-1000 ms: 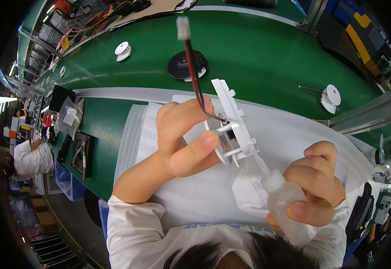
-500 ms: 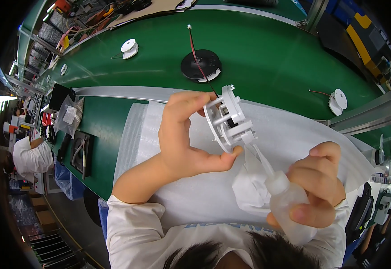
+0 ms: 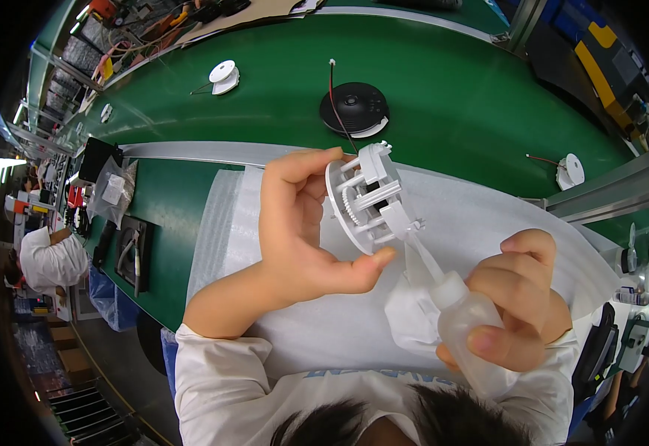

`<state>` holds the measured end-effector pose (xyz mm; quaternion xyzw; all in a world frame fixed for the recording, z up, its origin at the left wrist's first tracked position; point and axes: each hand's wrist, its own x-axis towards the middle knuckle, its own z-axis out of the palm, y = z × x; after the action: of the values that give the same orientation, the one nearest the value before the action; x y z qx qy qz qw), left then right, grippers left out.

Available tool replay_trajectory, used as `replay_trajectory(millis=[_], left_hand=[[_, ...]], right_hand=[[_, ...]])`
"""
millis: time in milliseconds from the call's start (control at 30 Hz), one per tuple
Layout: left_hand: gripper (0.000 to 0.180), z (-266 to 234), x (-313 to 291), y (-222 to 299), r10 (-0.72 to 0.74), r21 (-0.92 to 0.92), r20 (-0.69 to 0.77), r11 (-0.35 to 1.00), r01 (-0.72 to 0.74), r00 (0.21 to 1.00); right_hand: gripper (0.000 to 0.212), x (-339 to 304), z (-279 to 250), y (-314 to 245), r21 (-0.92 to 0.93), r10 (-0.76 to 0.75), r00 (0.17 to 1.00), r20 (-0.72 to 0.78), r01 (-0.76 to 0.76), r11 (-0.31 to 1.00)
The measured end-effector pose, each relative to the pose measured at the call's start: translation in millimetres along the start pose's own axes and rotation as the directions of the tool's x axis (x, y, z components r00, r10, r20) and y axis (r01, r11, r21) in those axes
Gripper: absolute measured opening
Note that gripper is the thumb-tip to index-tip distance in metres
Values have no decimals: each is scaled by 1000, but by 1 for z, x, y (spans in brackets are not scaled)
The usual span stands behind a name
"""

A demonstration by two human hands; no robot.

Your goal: Apply glue from a squeeze bottle to plastic electronic parts at an assembly station.

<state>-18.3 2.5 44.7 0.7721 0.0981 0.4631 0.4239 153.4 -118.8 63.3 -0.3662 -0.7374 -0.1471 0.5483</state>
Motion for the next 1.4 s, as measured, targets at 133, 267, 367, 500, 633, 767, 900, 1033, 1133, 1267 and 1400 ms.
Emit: replay_trajectory(millis=[133,267,367,500,633,767,900,1033,1133,1267,1400], left_hand=[[78,1,1,1,-15,-24,6,1000,15,1000],[76,1,2,3,9,25,21,1000,-9,1000],[75,2,2,3,9,0,25,1000,-9,1000],[74,0,3,8,-76,-102,38,992,79,996],[72,-1,1,13,-229,-282,49,930,233,972],[64,0,3,15,-456,-572,89,704,420,885],[61,-2,2,14,-515,-669,171,566,483,840],[83,4,6,19,-636,-507,102,628,590,765],[82,5,8,20,-626,-508,105,634,583,773],[81,4,9,20,-645,-523,95,616,589,758],[79,2,8,18,-637,-523,120,612,594,761]], right_hand=[[38,-1,2,1,7,-21,998,-51,22,1000],[40,-1,3,1,7,-3,998,-68,3,1000],[41,0,3,2,-8,-10,999,-34,10,1000],[40,-2,3,1,-19,-30,999,-44,30,999],[39,-3,5,2,-16,-57,998,-42,56,998],[38,-5,7,5,-12,-57,998,-35,57,998],[38,-5,6,3,-26,-59,997,-39,58,998],[38,-5,4,3,-23,-56,998,-22,56,998],[39,-4,3,3,-19,-53,999,-11,53,998],[38,-4,3,2,-20,-38,999,-10,37,999],[38,-5,4,4,-17,-39,999,-15,39,999]])
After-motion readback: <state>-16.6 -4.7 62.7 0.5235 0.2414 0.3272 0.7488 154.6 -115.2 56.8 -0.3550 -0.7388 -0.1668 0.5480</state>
